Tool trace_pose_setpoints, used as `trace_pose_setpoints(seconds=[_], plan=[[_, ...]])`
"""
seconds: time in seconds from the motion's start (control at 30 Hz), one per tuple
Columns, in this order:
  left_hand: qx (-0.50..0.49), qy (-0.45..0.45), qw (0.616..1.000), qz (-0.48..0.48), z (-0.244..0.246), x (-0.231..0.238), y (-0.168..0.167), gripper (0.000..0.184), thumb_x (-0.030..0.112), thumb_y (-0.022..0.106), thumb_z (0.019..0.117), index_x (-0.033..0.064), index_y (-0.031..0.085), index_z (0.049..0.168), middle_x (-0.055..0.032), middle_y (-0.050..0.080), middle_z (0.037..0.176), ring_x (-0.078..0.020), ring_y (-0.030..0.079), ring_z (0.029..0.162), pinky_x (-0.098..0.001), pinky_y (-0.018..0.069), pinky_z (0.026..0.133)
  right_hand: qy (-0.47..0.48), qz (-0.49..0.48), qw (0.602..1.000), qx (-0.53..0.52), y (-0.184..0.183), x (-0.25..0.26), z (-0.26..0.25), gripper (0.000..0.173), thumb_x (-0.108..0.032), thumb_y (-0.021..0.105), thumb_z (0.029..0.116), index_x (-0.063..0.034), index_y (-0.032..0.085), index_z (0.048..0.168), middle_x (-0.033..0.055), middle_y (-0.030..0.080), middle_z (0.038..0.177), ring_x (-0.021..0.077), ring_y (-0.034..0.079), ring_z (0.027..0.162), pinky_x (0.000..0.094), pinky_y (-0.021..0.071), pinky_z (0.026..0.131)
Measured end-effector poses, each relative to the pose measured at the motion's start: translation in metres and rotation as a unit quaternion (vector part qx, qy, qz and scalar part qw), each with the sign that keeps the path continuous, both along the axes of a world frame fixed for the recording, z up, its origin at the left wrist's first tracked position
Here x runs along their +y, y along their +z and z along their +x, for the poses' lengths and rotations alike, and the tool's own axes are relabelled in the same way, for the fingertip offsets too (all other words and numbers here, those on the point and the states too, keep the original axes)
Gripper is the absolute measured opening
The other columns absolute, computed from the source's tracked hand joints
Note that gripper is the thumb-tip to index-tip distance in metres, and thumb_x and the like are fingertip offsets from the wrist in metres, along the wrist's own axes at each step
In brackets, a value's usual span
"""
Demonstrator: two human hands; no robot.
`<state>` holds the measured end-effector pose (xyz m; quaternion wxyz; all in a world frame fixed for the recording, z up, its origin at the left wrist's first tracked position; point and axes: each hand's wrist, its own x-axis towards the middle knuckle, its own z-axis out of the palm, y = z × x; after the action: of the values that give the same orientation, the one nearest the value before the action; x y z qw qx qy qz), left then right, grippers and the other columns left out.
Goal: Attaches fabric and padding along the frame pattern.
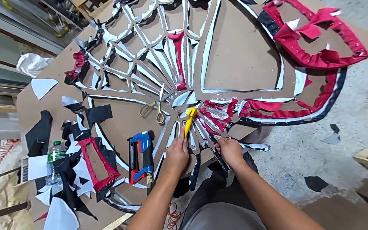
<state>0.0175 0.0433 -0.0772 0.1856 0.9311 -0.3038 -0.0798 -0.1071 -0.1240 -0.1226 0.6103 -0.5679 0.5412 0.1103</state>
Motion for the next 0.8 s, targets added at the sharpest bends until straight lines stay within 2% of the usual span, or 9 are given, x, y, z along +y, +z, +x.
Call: trace_pose_setpoints(seconds=[0.07, 0.17, 0.27, 0.33, 0.43, 0.53, 0.63, 0.77, 0.8], plan=[[0.005, 0.010, 1.000, -0.007, 0.003, -0.004, 0.006, 0.046, 0.025, 0.048, 0.1085, 0.0184, 0.051, 0.154, -0.0121, 0.074, 0.101, -0.0267, 0.073, 0.086, -0.0500, 0.0605, 0.081, -0.006, 0.006, 1.000, -0.001, -0.001, -0.005, 0.002, 0.048, -0.046, 0.052, 0.1069, -0.0086, 0.072, 0.084, 0.0045, 0.073, 0.077, 0.0192, 0.071, 0.072, 0.0451, 0.0580, 0.071], [-0.006, 0.012, 1.000, 0.000, 0.001, -0.001, 0.002, 0.048, 0.022, 0.048, 0.1079, 0.0146, 0.048, 0.155, -0.0149, 0.074, 0.100, -0.0303, 0.073, 0.085, -0.0523, 0.0605, 0.079, -0.002, 0.005, 1.000, -0.002, -0.002, -0.004, 0.000, 0.048, -0.046, 0.051, 0.1071, -0.0088, 0.073, 0.086, 0.0046, 0.073, 0.078, 0.0194, 0.070, 0.072, 0.0452, 0.0569, 0.071], [0.012, 0.015, 1.000, 0.011, 0.007, -0.002, 0.011, 0.046, 0.024, 0.048, 0.1089, 0.0190, 0.049, 0.155, -0.0142, 0.075, 0.101, -0.0299, 0.073, 0.088, -0.0532, 0.0596, 0.083, 0.000, 0.003, 1.000, -0.009, -0.001, -0.004, 0.001, 0.049, -0.045, 0.050, 0.1076, -0.0082, 0.072, 0.084, 0.0050, 0.072, 0.076, 0.0195, 0.069, 0.069, 0.0447, 0.0568, 0.068], [-0.017, 0.012, 1.000, -0.018, -0.001, 0.002, 0.008, 0.047, 0.022, 0.046, 0.1082, 0.0136, 0.049, 0.155, -0.0152, 0.075, 0.107, -0.0292, 0.074, 0.092, -0.0513, 0.0603, 0.084, 0.001, -0.001, 1.000, -0.006, -0.003, -0.004, 0.000, 0.050, -0.045, 0.050, 0.1075, -0.0086, 0.071, 0.082, 0.0047, 0.071, 0.075, 0.0195, 0.068, 0.069, 0.0453, 0.0559, 0.068], [0.007, 0.005, 1.000, 0.013, -0.003, 0.010, 0.004, 0.046, 0.020, 0.050, 0.1071, 0.0151, 0.052, 0.153, -0.0156, 0.074, 0.097, -0.0304, 0.073, 0.084, -0.0526, 0.0605, 0.080, 0.008, 0.005, 1.000, -0.002, -0.002, -0.001, 0.000, 0.050, -0.047, 0.050, 0.1074, -0.0086, 0.072, 0.084, 0.0051, 0.073, 0.077, 0.0202, 0.070, 0.072, 0.0464, 0.0572, 0.072], [-0.002, 0.025, 1.000, -0.012, -0.003, 0.008, 0.012, 0.047, 0.021, 0.048, 0.1080, 0.0146, 0.050, 0.154, -0.0142, 0.075, 0.109, -0.0283, 0.074, 0.093, -0.0509, 0.0599, 0.086, 0.015, -0.004, 1.000, 0.002, -0.002, -0.003, -0.001, 0.050, -0.046, 0.049, 0.1077, -0.0085, 0.071, 0.083, 0.0051, 0.071, 0.076, 0.0207, 0.068, 0.070, 0.0467, 0.0557, 0.070], [-0.001, 0.016, 1.000, 0.019, -0.001, 0.018, 0.004, 0.046, 0.022, 0.049, 0.1077, 0.0143, 0.051, 0.153, -0.0157, 0.075, 0.099, -0.0312, 0.074, 0.085, -0.0535, 0.0603, 0.081, 0.022, 0.001, 1.000, 0.008, -0.001, 0.001, -0.001, 0.050, -0.046, 0.049, 0.1075, -0.0092, 0.072, 0.084, 0.0048, 0.072, 0.077, 0.0207, 0.069, 0.072, 0.0471, 0.0564, 0.072], [-0.024, 0.015, 0.999, -0.015, -0.004, 0.014, 0.010, 0.048, 0.022, 0.046, 0.1075, 0.0110, 0.049, 0.154, -0.0157, 0.075, 0.107, -0.0292, 0.074, 0.091, -0.0513, 0.0603, 0.084, 0.021, -0.006, 1.000, 0.004, -0.001, -0.003, -0.001, 0.051, -0.046, 0.048, 0.1078, -0.0095, 0.071, 0.081, 0.0045, 0.071, 0.075, 0.0204, 0.068, 0.070, 0.0469, 0.0554, 0.070], [-0.021, 0.009, 1.000, 0.000, -0.004, 0.015, 0.006, 0.048, 0.020, 0.048, 0.1067, 0.0095, 0.050, 0.153, -0.0171, 0.074, 0.101, -0.0317, 0.074, 0.087, -0.0534, 0.0604, 0.081, 0.024, -0.007, 1.000, 0.004, -0.001, -0.001, -0.001, 0.051, -0.046, 0.048, 0.1078, -0.0097, 0.071, 0.080, 0.0045, 0.071, 0.074, 0.0204, 0.068, 0.070, 0.0469, 0.0548, 0.070]])
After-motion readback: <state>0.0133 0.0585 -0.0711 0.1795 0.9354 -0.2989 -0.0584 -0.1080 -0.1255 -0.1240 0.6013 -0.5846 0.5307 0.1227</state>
